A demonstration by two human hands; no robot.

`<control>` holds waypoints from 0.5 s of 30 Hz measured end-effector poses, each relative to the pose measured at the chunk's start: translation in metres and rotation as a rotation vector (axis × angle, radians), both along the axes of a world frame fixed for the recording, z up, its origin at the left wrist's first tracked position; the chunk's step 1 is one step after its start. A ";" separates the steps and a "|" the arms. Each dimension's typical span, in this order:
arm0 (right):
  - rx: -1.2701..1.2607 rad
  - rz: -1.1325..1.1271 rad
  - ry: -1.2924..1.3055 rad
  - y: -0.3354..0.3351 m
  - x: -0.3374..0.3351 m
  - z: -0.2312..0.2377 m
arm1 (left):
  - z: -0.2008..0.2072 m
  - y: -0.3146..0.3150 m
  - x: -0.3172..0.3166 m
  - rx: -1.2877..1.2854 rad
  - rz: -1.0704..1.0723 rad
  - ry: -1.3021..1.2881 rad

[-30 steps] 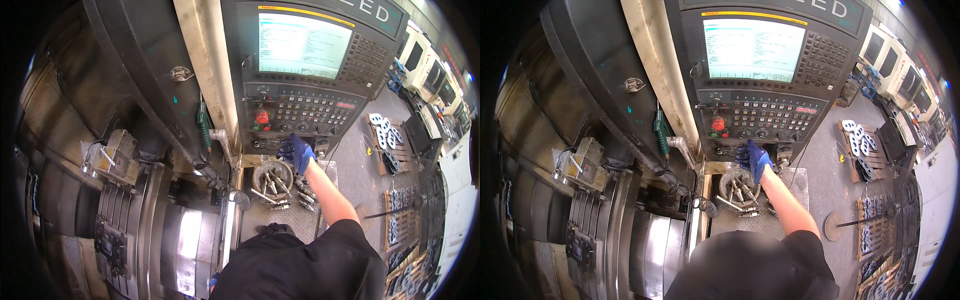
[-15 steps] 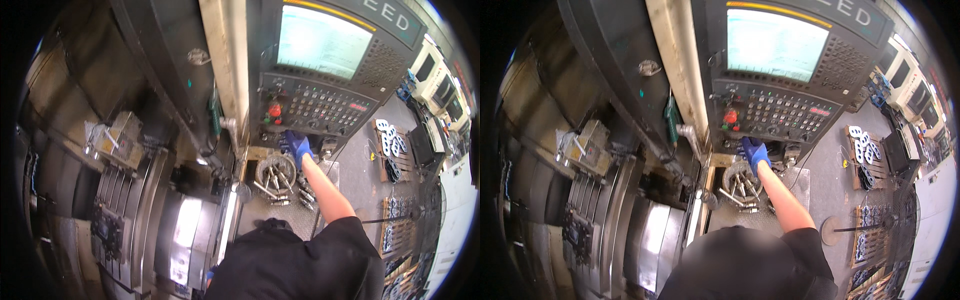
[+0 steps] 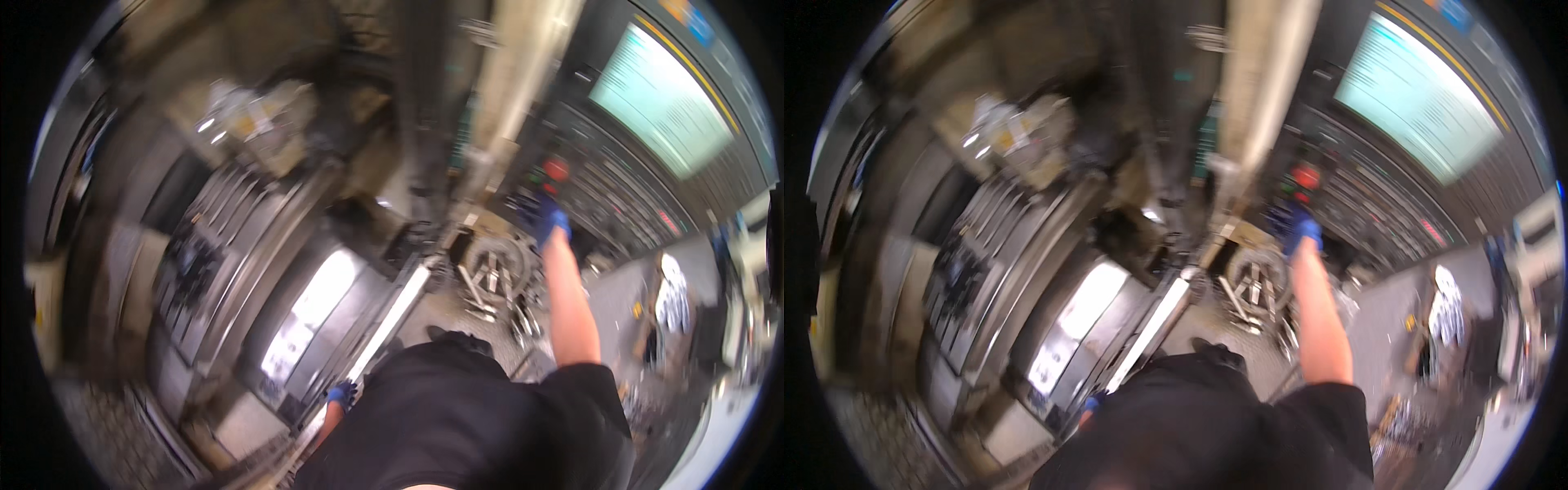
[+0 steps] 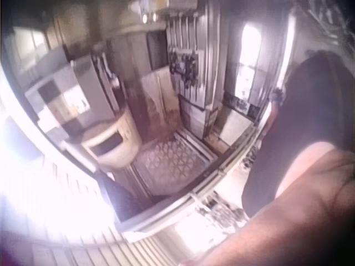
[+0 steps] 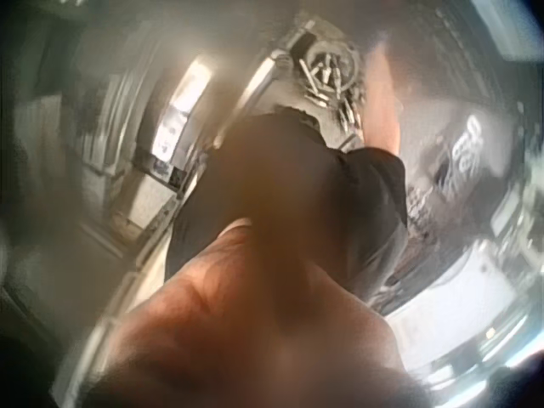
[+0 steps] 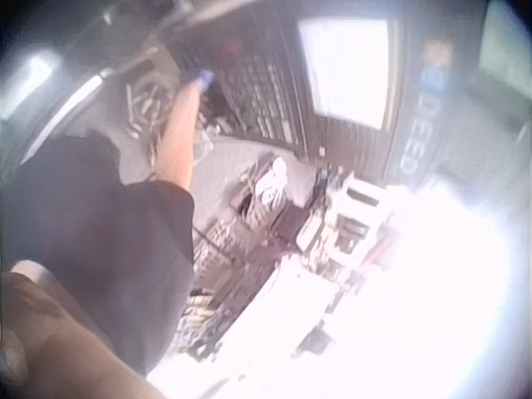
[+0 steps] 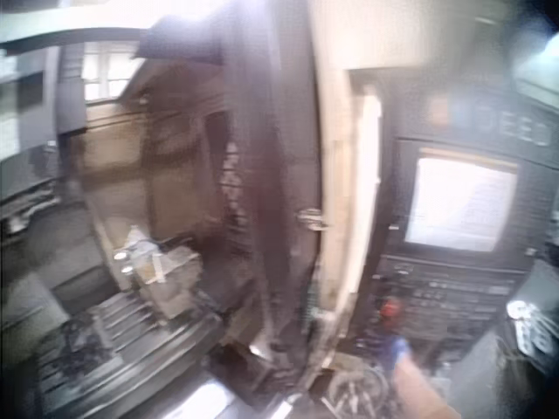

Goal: The person operates a machine control panel, then uses a caliper to measure features on a metal plate inside a machine and on another metal part on a low work surface.

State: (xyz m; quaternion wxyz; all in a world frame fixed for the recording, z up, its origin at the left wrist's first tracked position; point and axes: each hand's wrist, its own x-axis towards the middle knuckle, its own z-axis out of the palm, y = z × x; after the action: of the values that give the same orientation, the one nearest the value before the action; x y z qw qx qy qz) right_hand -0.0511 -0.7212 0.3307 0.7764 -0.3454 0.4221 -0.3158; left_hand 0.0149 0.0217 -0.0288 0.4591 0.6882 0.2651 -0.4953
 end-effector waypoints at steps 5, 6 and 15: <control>-0.103 0.087 -0.064 -0.118 -0.078 -0.084 | 0.000 -0.048 -0.024 -0.092 0.082 -0.097; -0.091 0.090 -0.024 -0.121 -0.076 -0.086 | 0.001 -0.037 -0.040 -0.046 0.095 -0.197; -0.065 0.077 0.024 -0.149 -0.066 -0.074 | 0.033 -0.061 -0.053 0.249 -0.462 -0.179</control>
State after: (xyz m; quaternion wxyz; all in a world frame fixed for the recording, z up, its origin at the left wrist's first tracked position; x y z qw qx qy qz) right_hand -0.1172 -0.8700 0.2568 0.7714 -0.3901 0.4071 -0.2950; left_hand -0.0381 -0.0391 0.0046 0.2676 0.8225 0.1184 -0.4877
